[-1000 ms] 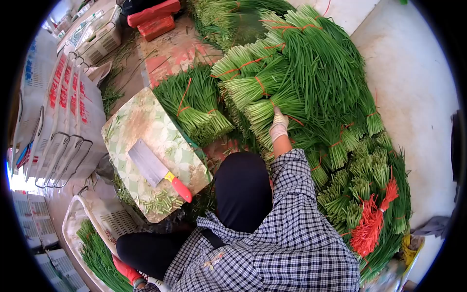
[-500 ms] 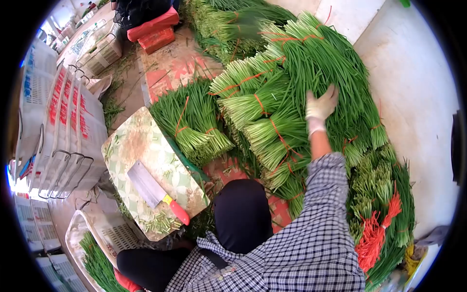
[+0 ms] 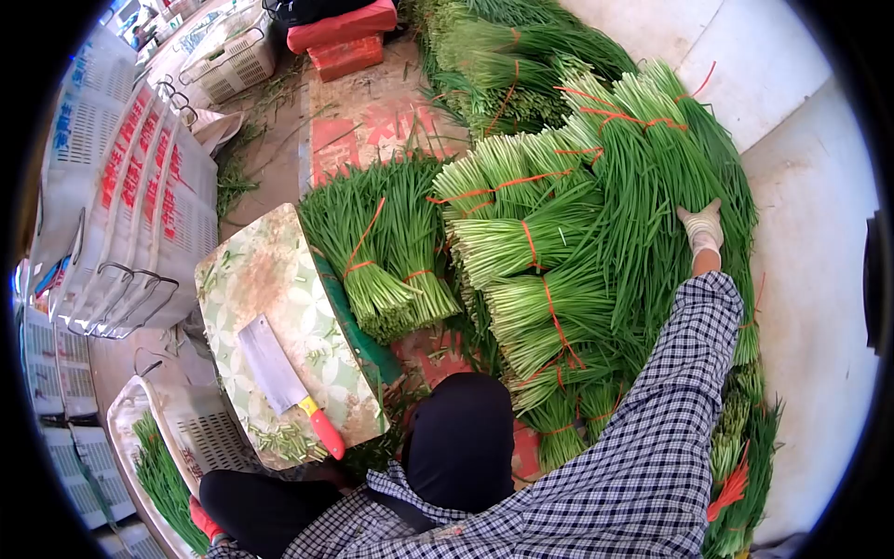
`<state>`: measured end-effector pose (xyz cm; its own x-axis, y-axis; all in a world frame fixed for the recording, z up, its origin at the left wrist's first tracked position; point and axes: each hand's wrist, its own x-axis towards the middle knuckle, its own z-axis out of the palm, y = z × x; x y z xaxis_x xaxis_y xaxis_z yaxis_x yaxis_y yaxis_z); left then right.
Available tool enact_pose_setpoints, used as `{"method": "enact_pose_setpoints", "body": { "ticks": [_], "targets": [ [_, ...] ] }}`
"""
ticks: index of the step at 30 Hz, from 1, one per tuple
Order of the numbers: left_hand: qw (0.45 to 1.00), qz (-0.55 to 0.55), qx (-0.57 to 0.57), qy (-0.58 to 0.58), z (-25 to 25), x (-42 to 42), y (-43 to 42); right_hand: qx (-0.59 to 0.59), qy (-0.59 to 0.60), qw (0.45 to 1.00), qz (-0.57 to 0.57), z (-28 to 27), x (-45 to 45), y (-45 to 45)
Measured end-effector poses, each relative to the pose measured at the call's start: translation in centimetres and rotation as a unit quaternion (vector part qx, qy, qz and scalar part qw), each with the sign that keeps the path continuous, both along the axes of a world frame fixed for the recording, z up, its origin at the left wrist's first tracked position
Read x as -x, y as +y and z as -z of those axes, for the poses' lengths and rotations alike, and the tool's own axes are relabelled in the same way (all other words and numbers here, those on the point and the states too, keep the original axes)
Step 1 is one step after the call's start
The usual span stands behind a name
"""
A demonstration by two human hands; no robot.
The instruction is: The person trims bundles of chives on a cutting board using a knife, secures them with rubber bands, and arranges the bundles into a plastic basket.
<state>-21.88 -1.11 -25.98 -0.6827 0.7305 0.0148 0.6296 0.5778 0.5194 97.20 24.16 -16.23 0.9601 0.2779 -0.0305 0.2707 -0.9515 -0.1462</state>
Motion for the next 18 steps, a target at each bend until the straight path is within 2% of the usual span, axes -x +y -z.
{"method": "enact_pose_setpoints", "body": {
  "ticks": [1,2,3,4,5,6,7,8,10,12,14,15,17,18],
  "targets": [
    [0.998,0.005,0.027,0.061,-0.1,-0.2,0.0,-0.013,0.005,1.000,-0.021,-0.3,0.2,-0.1],
    [0.998,0.004,0.030,0.060,-0.3,-0.3,-0.1,-0.026,0.010,0.999,-0.042,-0.7,0.3,-0.2],
    [0.988,0.006,0.091,0.121,-1.6,-2.0,0.6,-0.024,0.010,0.999,-0.044,-1.1,0.3,-0.1],
    [0.972,0.008,0.149,0.181,-2.4,-3.1,1.0,-0.078,-0.015,0.994,-0.070,-1.9,0.4,0.1],
    [0.972,0.006,0.149,0.180,-2.2,-2.6,1.0,-0.132,-0.039,0.986,-0.095,-3.0,0.4,0.2],
    [0.986,-0.010,0.119,0.117,-2.0,-1.8,1.1,-0.149,-0.044,0.981,-0.117,-5.3,1.8,0.9],
    [0.995,-0.026,0.086,0.053,-1.9,-1.4,1.1,-0.133,-0.094,0.975,-0.149,-8.0,4.1,1.3],
    [0.995,-0.028,0.080,0.052,-2.7,-2.1,1.4,-0.115,-0.081,0.977,-0.160,-10.9,6.1,2.2],
    [0.960,0.014,0.216,0.179,-6.0,-5.4,3.5,-0.104,-0.144,0.964,-0.198,-15.0,9.1,3.6],
    [0.960,0.053,0.139,0.238,-7.2,-5.7,5.7,-0.070,-0.192,0.957,-0.207,-18.7,13.1,3.5],
    [0.964,0.108,0.035,0.241,-9.1,-7.9,9.1,-0.069,-0.223,0.947,-0.222,-22.4,16.8,2.5],
    [0.968,0.138,-0.027,0.209,-10.4,-10.5,11.0,-0.076,-0.243,0.935,-0.249,-24.4,19.1,1.1],
    [0.966,0.216,-0.144,0.005,-12.2,-16.0,14.7,-0.084,-0.268,0.918,-0.282,-27.9,24.2,-2.2],
    [0.961,0.202,-0.147,-0.116,-15.2,-23.0,15.7,-0.111,-0.257,0.907,-0.314,-29.5,26.9,-4.2]
  ]
}}
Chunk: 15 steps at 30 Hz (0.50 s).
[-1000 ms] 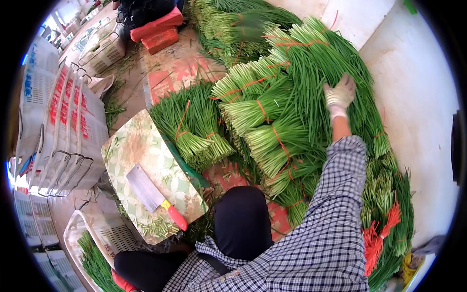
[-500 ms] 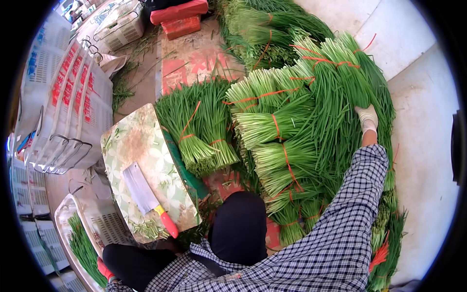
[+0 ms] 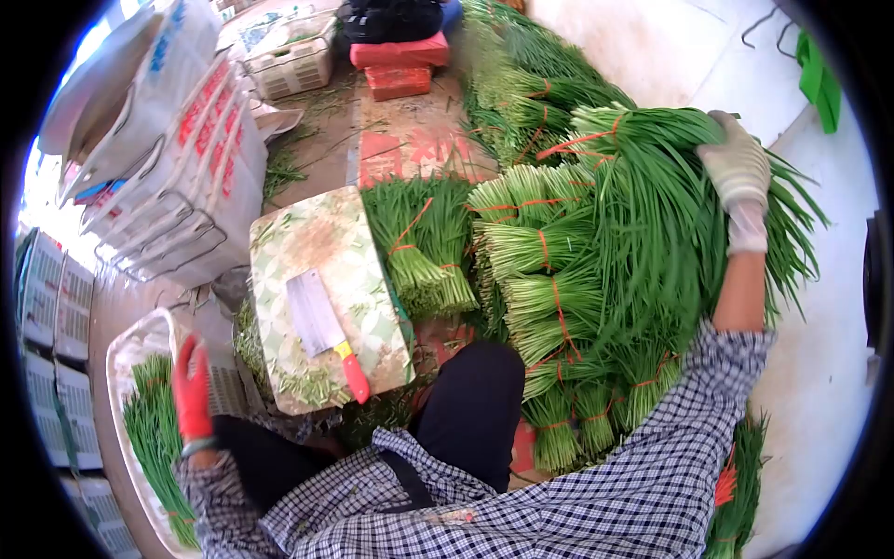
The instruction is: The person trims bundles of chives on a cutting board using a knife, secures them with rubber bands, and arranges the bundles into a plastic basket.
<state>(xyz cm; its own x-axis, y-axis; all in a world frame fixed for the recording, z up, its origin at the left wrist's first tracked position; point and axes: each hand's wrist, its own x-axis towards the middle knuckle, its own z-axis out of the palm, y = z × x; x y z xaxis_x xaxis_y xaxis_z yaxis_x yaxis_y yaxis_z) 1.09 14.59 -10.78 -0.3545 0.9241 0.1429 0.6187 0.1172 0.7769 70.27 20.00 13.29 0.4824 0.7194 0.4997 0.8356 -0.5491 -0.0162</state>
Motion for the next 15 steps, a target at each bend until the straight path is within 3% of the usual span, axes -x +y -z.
{"method": "enact_pose_setpoints", "body": {
  "ticks": [2,3,4,5,6,7,8,9,11,13,14,15],
  "targets": [
    [0.952,0.169,0.033,-0.254,-2.8,-10.0,0.5,-0.053,0.018,0.992,-0.112,-0.9,4.1,-3.7],
    [0.910,0.287,0.084,-0.285,-0.5,-11.8,1.3,-0.093,0.025,0.978,-0.182,-0.8,6.0,-5.6],
    [0.807,0.367,0.129,-0.445,0.1,-15.1,0.7,-0.125,0.052,0.963,-0.231,-0.4,8.6,-7.4],
    [0.742,0.466,0.146,-0.458,-0.2,-17.7,-0.2,-0.154,0.080,0.943,-0.282,0.2,11.5,-9.1],
    [0.647,0.559,0.027,-0.518,0.7,-20.1,-0.8,-0.151,0.083,0.936,-0.307,1.3,14.1,-10.6],
    [0.603,0.536,-0.051,-0.589,0.5,-22.1,-1.5,-0.144,0.086,0.928,-0.334,2.5,16.7,-12.0],
    [0.617,0.441,-0.120,-0.641,-1.0,-22.8,-2.2,-0.138,0.078,0.907,-0.390,4.4,19.8,-13.5],
    [0.588,0.355,-0.144,-0.712,1.9,-22.9,-1.5,-0.132,0.072,0.883,-0.445,6.4,22.8,-15.1],
    [0.513,0.291,-0.083,-0.803,-2.7,-17.6,-5.3,0.035,0.062,0.869,-0.489,9.7,27.5,-18.1],
    [0.544,0.247,-0.117,-0.793,-1.5,-13.2,-7.1,0.228,0.073,0.788,-0.567,10.1,30.8,-18.6],
    [0.568,0.214,-0.124,-0.785,-0.8,-11.3,-7.8,0.296,0.184,0.731,-0.586,9.3,30.9,-17.7],
    [0.574,0.198,-0.127,-0.784,0.0,-11.6,-7.9,0.183,0.287,0.723,-0.601,9.7,29.6,-16.1]
  ]
}}
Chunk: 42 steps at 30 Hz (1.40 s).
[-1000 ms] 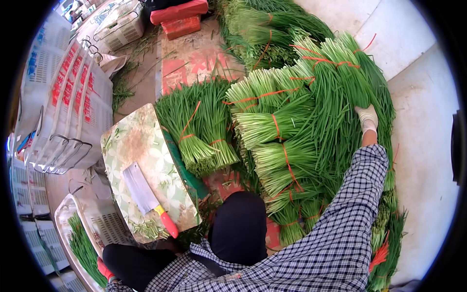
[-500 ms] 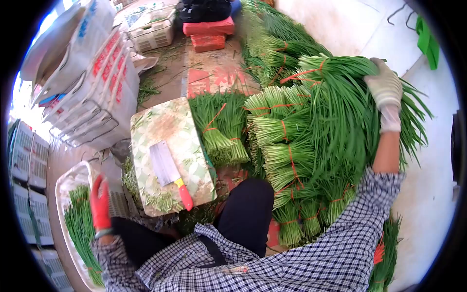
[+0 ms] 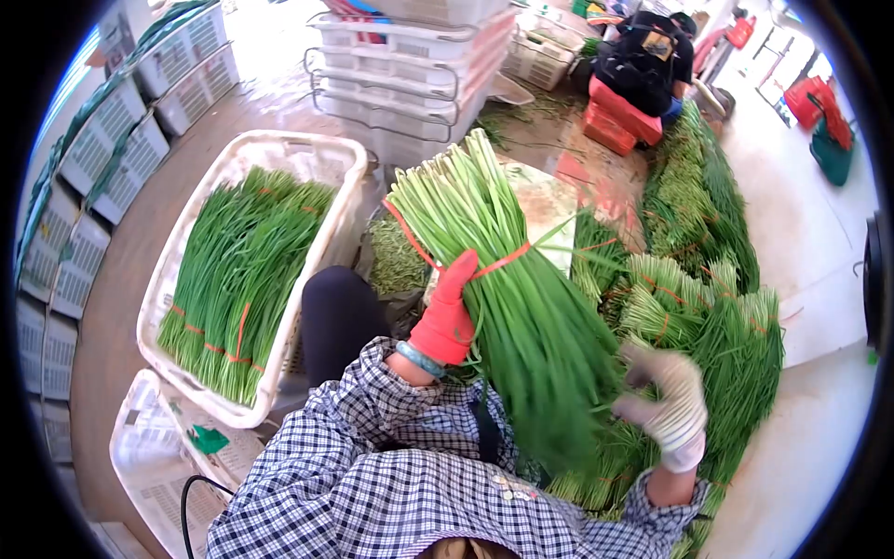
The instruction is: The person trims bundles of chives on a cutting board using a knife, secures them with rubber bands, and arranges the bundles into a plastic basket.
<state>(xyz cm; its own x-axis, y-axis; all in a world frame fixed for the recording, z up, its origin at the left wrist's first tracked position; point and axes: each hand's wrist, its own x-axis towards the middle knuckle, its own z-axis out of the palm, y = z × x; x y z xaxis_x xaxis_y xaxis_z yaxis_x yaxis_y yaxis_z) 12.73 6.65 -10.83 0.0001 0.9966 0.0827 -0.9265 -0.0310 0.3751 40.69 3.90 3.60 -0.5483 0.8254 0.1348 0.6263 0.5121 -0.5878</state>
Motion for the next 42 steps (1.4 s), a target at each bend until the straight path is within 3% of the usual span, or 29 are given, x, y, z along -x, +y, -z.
{"method": "enact_pose_setpoints", "body": {
  "ticks": [2,4,6,8,12,14,15,17,18,19,20,22,23,24,28,30,31,34,36,38,40,42],
  "targets": [
    [0.997,-0.039,-0.009,0.071,1.1,2.3,-1.8,-0.277,-0.022,0.960,0.029,-2.6,5.8,2.4],
    [0.996,-0.049,-0.019,0.071,0.9,2.4,-2.4,-0.320,0.044,0.942,-0.093,-3.2,10.3,4.4],
    [0.987,-0.095,-0.074,0.105,0.8,2.8,-2.7,-0.333,0.002,0.928,-0.166,-3.1,15.0,5.2],
    [0.983,-0.122,-0.055,0.125,-0.2,2.6,-3.4,-0.256,-0.038,0.955,-0.148,-3.5,18.7,5.1],
    [0.986,-0.119,-0.042,0.113,0.5,2.5,-3.9,-0.301,-0.004,0.940,-0.160,-1.1,21.6,8.2],
    [0.987,-0.109,-0.045,0.112,1.2,2.3,-3.8,-0.205,0.026,0.965,-0.162,-0.6,21.9,8.9],
    [0.987,-0.101,-0.053,0.110,1.6,2.2,-3.5,-0.170,0.074,0.973,-0.138,-0.9,21.8,8.8],
    [0.987,-0.100,-0.064,0.110,1.9,2.1,-3.2,-0.214,0.247,0.939,-0.105,-1.5,21.2,9.5],
    [0.987,-0.100,-0.062,0.109,2.1,2.0,-3.1,-0.119,0.335,0.930,-0.095,-2.2,19.8,10.5],
    [0.985,-0.103,-0.056,0.123,2.3,2.1,-3.1,-0.065,0.352,0.933,0.017,-4.3,18.2,9.8],
    [0.983,-0.106,-0.049,0.138,2.5,2.2,-3.1,-0.056,0.463,0.883,-0.044,-5.0,16.5,10.7],
    [0.983,-0.110,-0.046,0.138,2.8,2.3,-3.0,0.029,0.227,0.954,-0.196,-6.4,12.4,10.6],
    [0.983,-0.113,-0.048,0.138,2.9,2.4,-2.9,0.051,0.104,0.954,-0.275,-7.1,10.4,10.5],
    [0.983,-0.114,-0.049,0.136,3.0,2.5,-2.7,0.031,-0.096,0.960,-0.263,-8.5,10.3,9.4],
    [0.987,-0.070,-0.048,0.137,2.1,2.3,-2.8,-0.133,0.009,0.959,-0.250,-5.0,15.0,8.1],
    [0.986,-0.053,-0.044,0.152,2.1,2.2,-3.1,-0.245,-0.079,0.938,-0.233,-4.6,17.6,7.3],
    [0.986,-0.051,-0.044,0.155,2.3,2.3,-3.2,-0.245,-0.076,0.939,-0.231,-3.8,18.3,7.9],
    [0.983,-0.044,-0.081,0.156,3.0,2.8,-3.4,-0.397,-0.160,0.869,-0.249,-2.3,19.9,8.8],
    [0.985,-0.030,-0.070,0.153,3.4,2.9,-3.4,-0.325,-0.240,0.880,-0.249,-3.6,20.0,8.2],
    [0.983,-0.029,-0.071,0.166,3.3,2.8,-3.5,-0.321,-0.235,0.876,-0.272,-3.9,20.0,9.4],
    [0.981,-0.022,-0.072,0.180,3.0,2.7,-3.6,-0.216,-0.175,0.909,-0.311,-4.6,19.7,9.8],
    [0.977,-0.015,-0.074,0.198,2.2,2.9,-3.6,-0.197,-0.133,0.921,-0.310,-4.3,19.3,10.0]
  ]
}}
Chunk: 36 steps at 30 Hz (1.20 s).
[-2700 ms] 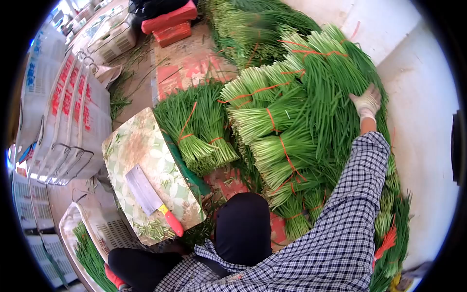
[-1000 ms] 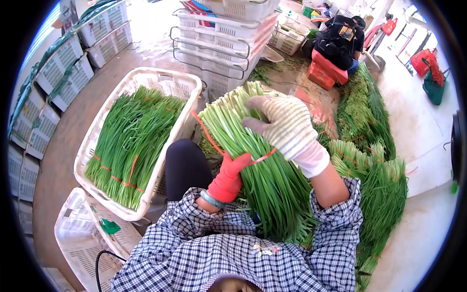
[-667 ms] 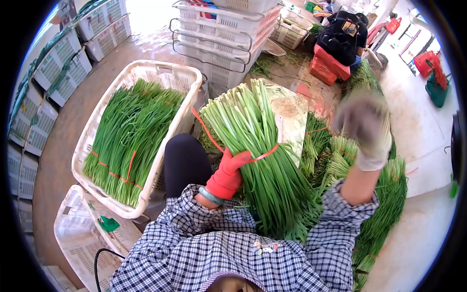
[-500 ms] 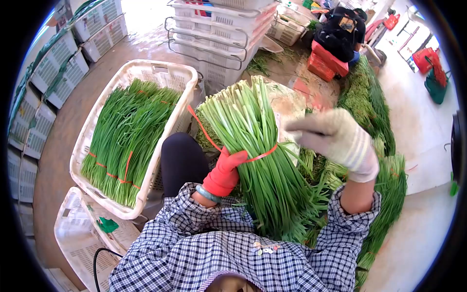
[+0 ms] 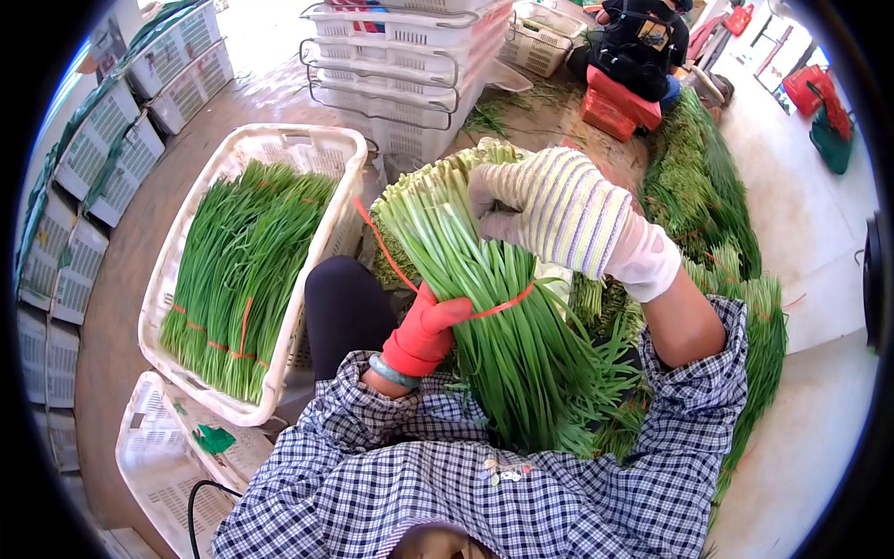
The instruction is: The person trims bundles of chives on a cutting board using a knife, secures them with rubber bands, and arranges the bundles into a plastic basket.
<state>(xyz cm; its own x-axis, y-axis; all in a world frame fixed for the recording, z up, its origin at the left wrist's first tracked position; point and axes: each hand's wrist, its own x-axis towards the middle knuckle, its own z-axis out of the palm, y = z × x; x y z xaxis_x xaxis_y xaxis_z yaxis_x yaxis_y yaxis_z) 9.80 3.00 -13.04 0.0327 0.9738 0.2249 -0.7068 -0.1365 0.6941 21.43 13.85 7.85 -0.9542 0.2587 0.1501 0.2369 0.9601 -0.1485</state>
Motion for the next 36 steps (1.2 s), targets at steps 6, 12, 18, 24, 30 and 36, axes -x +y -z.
{"method": "enact_pose_setpoints", "body": {
  "ticks": [6,12,18,24,30,36],
  "targets": [
    [0.999,-0.037,-0.007,0.033,-0.8,-0.1,0.1,-0.034,0.105,0.990,0.088,1.5,0.1,-0.4],
    [0.999,0.014,-0.011,0.031,-0.3,-0.2,0.7,-0.075,0.119,0.988,0.066,-0.5,0.8,-0.9],
    [1.000,-0.002,-0.014,0.006,-1.4,-0.6,0.0,-0.085,0.016,0.994,0.071,-1.3,1.4,-0.4],
    [0.999,-0.032,0.013,0.009,-1.8,-0.6,-0.2,0.075,0.180,0.967,0.163,-0.8,0.0,-2.3],
    [0.999,-0.026,0.026,0.026,-0.2,-0.7,-0.1,-0.014,0.039,0.975,0.217,2.1,-0.1,-3.8],
    [0.998,-0.045,0.037,-0.007,-1.8,-1.1,-0.3,0.096,0.186,0.947,0.245,4.0,0.0,-2.3]
  ]
}}
